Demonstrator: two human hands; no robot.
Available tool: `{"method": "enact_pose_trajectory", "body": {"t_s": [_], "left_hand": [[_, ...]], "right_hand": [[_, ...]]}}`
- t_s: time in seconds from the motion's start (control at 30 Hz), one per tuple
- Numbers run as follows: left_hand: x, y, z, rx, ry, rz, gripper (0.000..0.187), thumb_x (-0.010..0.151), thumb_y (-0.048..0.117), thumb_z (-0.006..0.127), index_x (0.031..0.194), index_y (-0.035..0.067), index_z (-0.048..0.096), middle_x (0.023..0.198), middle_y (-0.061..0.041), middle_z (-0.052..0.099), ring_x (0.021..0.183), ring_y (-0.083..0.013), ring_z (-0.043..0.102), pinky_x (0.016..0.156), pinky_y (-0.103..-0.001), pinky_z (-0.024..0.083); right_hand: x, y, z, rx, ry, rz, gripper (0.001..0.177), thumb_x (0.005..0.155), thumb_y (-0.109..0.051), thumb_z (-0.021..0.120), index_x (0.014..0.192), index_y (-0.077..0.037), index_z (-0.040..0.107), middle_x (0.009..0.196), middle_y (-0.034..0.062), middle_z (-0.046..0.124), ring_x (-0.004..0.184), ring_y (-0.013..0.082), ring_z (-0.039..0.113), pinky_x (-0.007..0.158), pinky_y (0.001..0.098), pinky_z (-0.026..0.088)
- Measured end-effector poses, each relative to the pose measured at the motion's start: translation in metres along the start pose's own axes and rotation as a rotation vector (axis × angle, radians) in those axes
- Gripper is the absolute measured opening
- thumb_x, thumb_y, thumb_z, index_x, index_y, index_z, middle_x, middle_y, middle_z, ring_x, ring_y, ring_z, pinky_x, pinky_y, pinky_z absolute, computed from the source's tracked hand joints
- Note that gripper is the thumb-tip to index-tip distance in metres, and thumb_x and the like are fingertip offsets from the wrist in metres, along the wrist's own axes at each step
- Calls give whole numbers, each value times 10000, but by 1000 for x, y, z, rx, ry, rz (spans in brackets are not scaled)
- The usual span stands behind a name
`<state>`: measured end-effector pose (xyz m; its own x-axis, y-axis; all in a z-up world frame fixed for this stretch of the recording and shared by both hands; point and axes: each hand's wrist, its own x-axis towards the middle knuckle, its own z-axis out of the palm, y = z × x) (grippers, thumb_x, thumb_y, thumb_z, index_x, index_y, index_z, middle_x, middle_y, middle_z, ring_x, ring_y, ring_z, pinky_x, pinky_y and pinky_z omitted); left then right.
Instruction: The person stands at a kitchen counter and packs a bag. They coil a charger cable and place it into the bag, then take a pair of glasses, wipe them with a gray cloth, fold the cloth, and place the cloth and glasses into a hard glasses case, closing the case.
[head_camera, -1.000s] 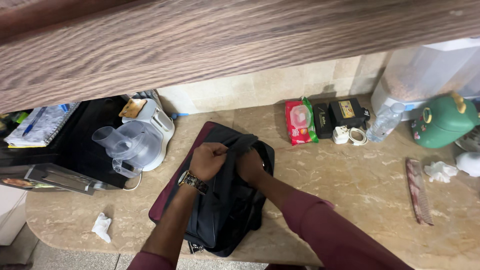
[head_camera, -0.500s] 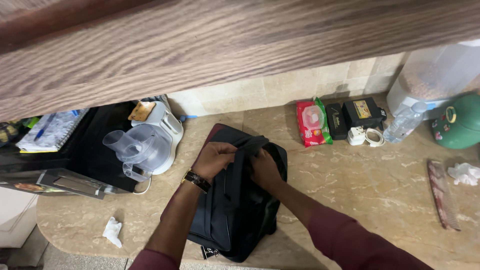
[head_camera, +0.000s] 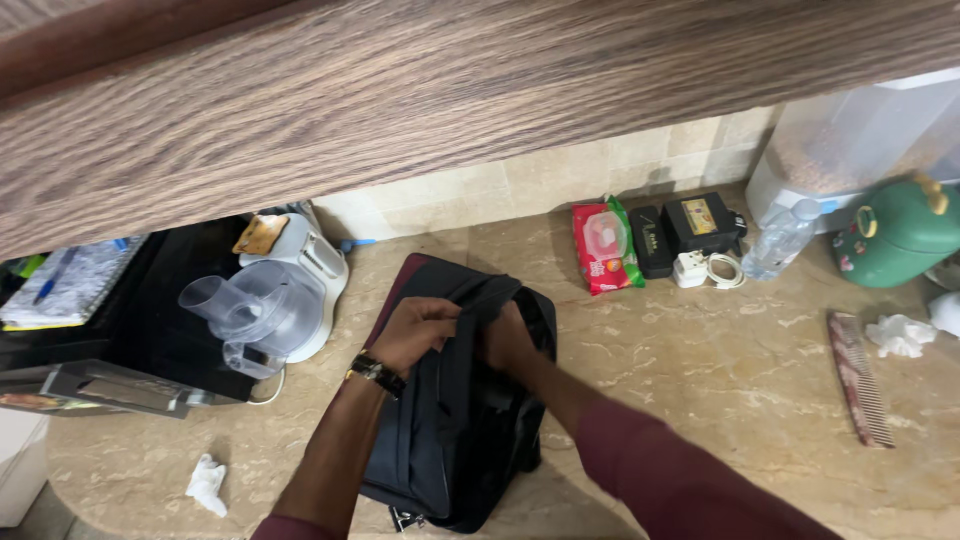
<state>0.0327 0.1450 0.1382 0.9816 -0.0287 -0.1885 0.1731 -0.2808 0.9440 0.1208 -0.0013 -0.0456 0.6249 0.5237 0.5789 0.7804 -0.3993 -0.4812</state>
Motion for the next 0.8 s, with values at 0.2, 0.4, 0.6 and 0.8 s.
{"method": "enact_pose_trajectory", "body": {"t_s": [0.2, 0.4, 0.6, 0.8], "left_hand": [[1, -7, 1, -15, -21, -10, 179, 847, 86, 704, 988, 25, 797, 827, -4, 759, 687, -72, 630, 607, -223, 479], [3, -10, 1, 43, -22, -40, 155, 843, 92, 740, 966, 18, 798, 789, -8, 738, 661, -88, 609, 586, -236, 466], [6, -24, 7, -11, -1, -36, 189, 831, 71, 713, 997, 36, 797, 827, -6, 754, 698, -79, 645, 614, -246, 496], [9, -37, 15, -102, -11, -97, 188, 866, 72, 699, 1022, 23, 791, 880, -38, 773, 737, -116, 677, 642, -262, 513]], "right_hand": [[-18, -35, -26, -122, 109, -269, 333, 830, -217, 623, 1106, -47, 698, 1164, 189, 681, 1163, 397, 597, 1036, 576, 381], [5, 6, 8, 99, -92, 31, 157, 932, -269, 638, 924, -132, 715, 994, 67, 733, 1046, 293, 659, 982, 486, 447], [-4, 0, 2, -49, 11, -110, 222, 905, -234, 597, 1029, -94, 715, 1105, 129, 711, 1142, 353, 614, 1078, 548, 382], [-26, -22, -36, -351, -109, -177, 359, 856, -260, 568, 1126, -71, 712, 1210, 145, 689, 1238, 327, 593, 1149, 557, 324]]}}
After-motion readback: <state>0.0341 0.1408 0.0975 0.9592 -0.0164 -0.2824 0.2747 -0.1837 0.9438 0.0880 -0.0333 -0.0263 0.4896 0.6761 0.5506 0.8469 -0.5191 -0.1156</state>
